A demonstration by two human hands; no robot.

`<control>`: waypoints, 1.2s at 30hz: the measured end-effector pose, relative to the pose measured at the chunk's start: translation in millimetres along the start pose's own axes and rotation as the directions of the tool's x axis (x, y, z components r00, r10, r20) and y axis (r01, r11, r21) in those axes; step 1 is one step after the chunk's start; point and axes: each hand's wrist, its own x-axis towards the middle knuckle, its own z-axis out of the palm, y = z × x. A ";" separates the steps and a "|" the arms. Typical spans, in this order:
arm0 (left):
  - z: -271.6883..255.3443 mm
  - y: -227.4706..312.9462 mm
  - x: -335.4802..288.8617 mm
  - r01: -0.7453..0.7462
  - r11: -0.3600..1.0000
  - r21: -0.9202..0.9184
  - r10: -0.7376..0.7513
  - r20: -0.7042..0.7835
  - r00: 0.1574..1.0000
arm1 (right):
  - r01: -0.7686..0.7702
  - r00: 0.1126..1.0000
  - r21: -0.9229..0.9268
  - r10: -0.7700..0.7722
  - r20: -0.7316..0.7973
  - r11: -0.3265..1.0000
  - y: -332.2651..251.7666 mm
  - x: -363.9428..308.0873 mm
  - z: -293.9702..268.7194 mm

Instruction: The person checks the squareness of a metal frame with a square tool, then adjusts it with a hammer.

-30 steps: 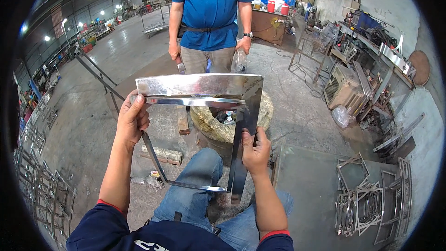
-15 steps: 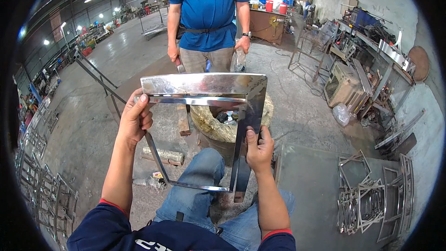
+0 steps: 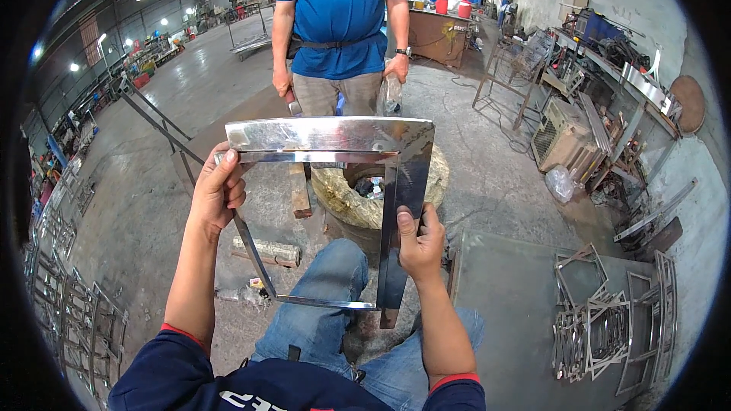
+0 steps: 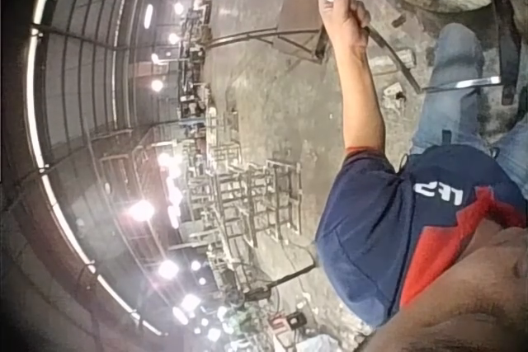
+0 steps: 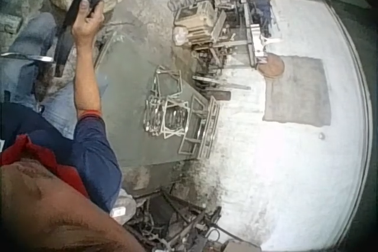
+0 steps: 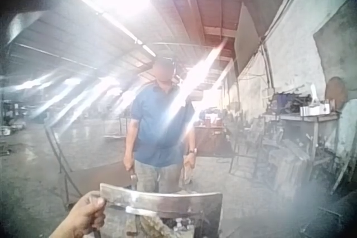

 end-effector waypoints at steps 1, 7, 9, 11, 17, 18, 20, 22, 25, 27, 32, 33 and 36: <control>-0.3 0.0 0.1 0.000 1.000 0.000 0.000 -0.002 1.000 | 0.004 1.000 -0.001 -0.004 -0.003 1.000 -0.1 0.0 0.6; -3.7 -0.7 1.4 0.020 0.999 0.037 -0.020 -0.001 1.000 | 0.042 0.999 -0.047 -0.041 0.015 0.998 5.7 0.0 1.5; -4.5 -0.1 1.1 0.022 0.999 0.042 -0.022 -0.004 1.000 | 0.036 0.999 -0.034 -0.035 0.020 0.999 2.6 -0.7 2.6; -3.9 0.2 1.0 0.026 0.999 0.043 -0.026 -0.009 1.000 | 0.025 0.999 -0.022 -0.025 0.026 0.999 2.5 -0.9 2.7; -2.6 -0.3 1.9 0.041 0.998 0.051 -0.042 0.002 0.999 | -0.012 0.999 -0.012 0.012 0.031 1.000 6.5 -1.2 3.8; -3.7 -0.5 2.1 0.042 0.998 0.049 -0.042 0.013 0.999 | -0.015 0.999 0.004 0.015 0.033 1.000 6.8 -1.5 4.8; -5.1 -2.9 5.0 0.042 0.999 0.031 -0.043 0.011 0.999 | -0.006 0.999 -0.008 0.007 0.044 1.000 11.8 -0.9 0.6; -7.6 -5.4 7.1 0.037 0.999 0.010 -0.037 0.016 0.999 | -0.008 0.997 -0.055 0.012 0.074 0.998 13.9 -1.4 -2.6; -6.7 -4.7 6.4 0.037 0.999 0.023 -0.036 -0.005 0.999 | 0.011 0.998 -0.073 -0.006 0.066 0.997 13.2 -1.5 3.8; -9.7 -4.4 7.4 0.038 0.999 0.022 -0.037 -0.009 0.999 | 0.029 0.999 -0.044 -0.028 0.030 0.999 14.4 -0.3 5.7; -11.0 7.0 -4.2 0.013 0.997 0.080 -0.017 0.049 0.999 | -0.010 0.997 0.052 0.006 0.082 0.999 -5.8 -1.1 11.3; -9.8 8.1 -13.1 -0.033 0.999 0.001 0.032 0.187 0.982 | 0.012 0.997 0.054 -0.016 0.071 0.998 -0.6 -2.9 3.9; -30.2 14.0 -34.5 0.241 0.904 -0.352 -0.112 0.349 0.930 | -0.029 0.997 0.133 0.019 0.079 0.991 10.1 -8.6 -11.3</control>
